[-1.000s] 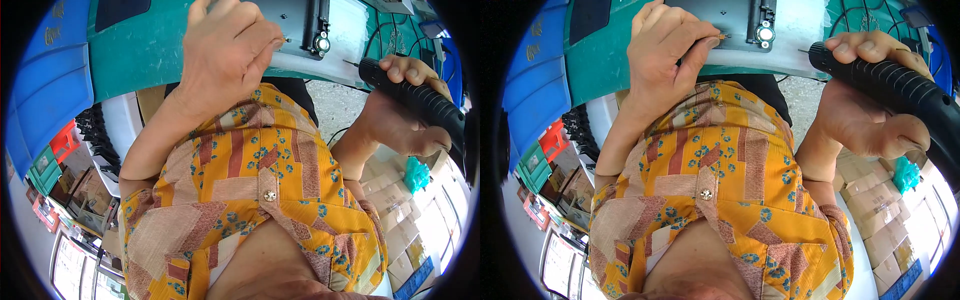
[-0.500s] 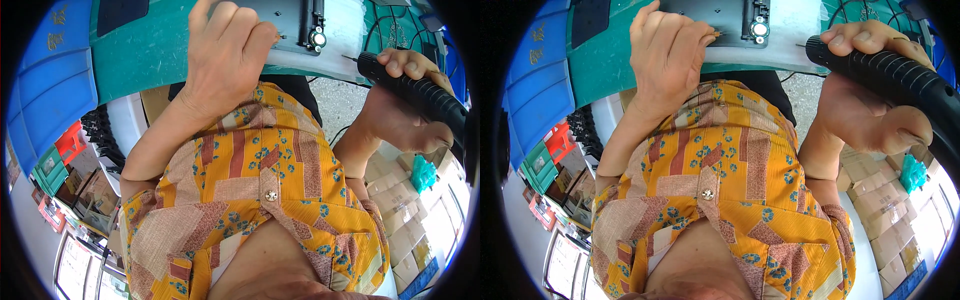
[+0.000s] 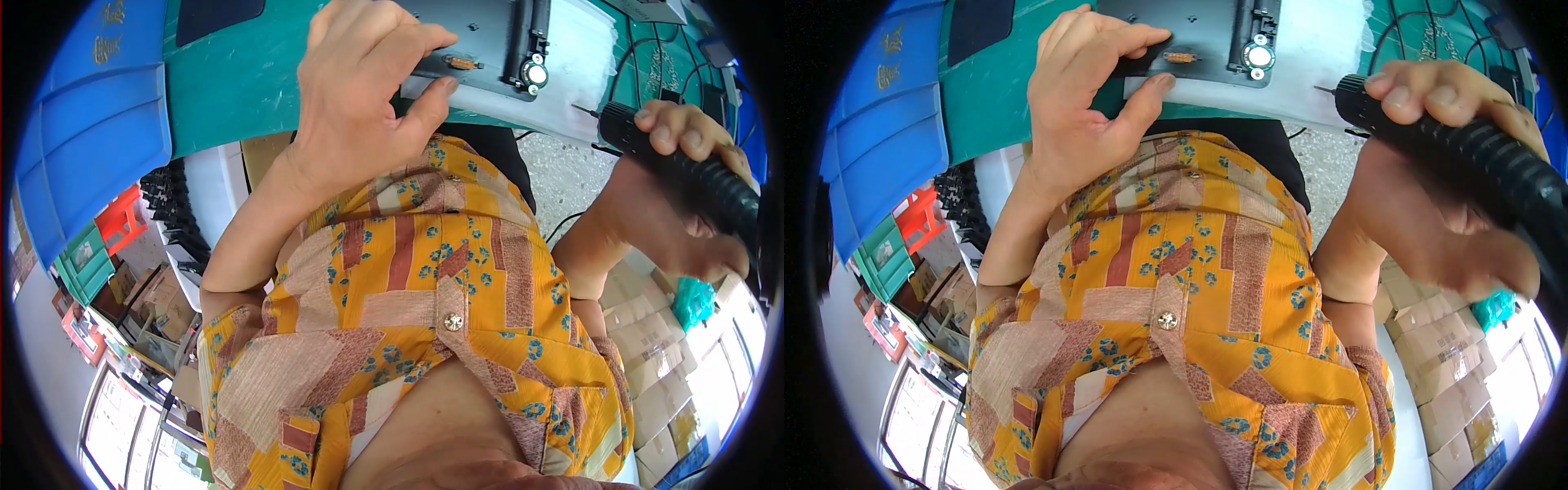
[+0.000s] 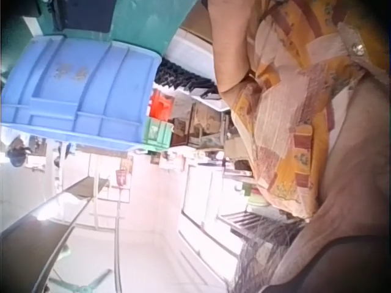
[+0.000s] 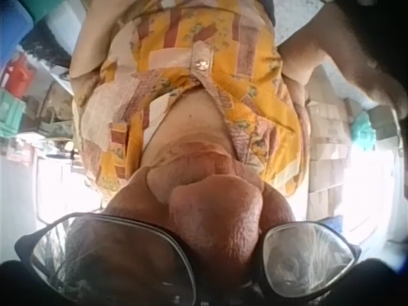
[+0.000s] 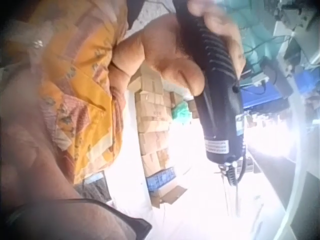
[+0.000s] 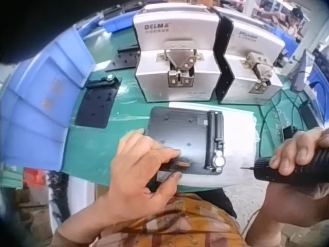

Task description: The person assembles electronic panel components by hand, securing plastic components to an electronic panel with screws from a blue bin using an electric screwdriver.

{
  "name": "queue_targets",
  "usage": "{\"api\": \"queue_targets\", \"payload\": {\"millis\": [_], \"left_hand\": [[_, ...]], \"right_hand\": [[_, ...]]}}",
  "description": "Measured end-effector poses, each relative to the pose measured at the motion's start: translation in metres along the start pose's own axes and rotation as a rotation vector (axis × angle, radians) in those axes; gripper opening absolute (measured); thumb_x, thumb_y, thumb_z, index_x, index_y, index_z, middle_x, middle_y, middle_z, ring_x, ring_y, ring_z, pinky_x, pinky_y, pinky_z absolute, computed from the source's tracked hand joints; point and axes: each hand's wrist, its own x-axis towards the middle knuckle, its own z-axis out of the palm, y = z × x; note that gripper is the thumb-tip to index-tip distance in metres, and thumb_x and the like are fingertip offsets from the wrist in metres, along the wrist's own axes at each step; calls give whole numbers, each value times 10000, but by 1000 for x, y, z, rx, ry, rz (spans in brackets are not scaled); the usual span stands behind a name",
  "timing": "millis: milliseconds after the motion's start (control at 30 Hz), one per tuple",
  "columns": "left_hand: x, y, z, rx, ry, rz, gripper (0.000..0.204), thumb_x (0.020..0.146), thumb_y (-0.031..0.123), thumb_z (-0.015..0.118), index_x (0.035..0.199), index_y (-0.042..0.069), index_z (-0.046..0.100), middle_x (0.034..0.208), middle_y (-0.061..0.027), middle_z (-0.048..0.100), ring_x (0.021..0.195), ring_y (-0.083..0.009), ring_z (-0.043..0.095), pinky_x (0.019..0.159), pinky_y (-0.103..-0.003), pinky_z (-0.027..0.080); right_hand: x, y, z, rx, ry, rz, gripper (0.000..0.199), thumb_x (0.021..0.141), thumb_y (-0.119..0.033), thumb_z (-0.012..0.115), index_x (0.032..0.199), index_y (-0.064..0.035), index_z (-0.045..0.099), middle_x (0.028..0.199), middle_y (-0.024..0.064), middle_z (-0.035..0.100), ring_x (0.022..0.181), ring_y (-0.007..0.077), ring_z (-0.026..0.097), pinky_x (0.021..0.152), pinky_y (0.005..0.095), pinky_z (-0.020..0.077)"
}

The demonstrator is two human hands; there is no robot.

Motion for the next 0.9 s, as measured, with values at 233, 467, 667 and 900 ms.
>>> {"api": "queue_targets", "payload": {"millis": [233,467,667,900], "left_hand": [[0,-4,3,-29,16,37,252,704,4,755,943,54,691,779,-70,562,732,-280,543,798,-431,425],[1,-4,3,-83,-5,14,174,737,-21,725,887,65,706,739,-59,545,722,-269,543,769,-405,414],[5,-43,35,-282,168,262,131,777,-10,731,879,71,722,770,-70,600,746,-269,582,757,-379,415],[9,-59,41,-380,317,522,99,803,1,739,870,73,730,777,-63,617,755,-255,599,762,-361,415]], "right_hand": [[11,9,-21,35,-166,-16,907,807,-877,555,1269,-103,660,1084,136,663,913,279,643,835,474,502],[12,15,-21,-27,-120,-50,820,837,-782,551,1215,-62,655,1024,162,634,868,297,622,818,499,499],[12,2,12,-78,155,-15,710,826,-679,538,1062,-24,675,923,177,609,784,304,606,780,507,493],[18,10,47,20,427,-343,446,1066,-435,522,1072,9,560,751,130,595,582,217,585,477,313,491]]}}
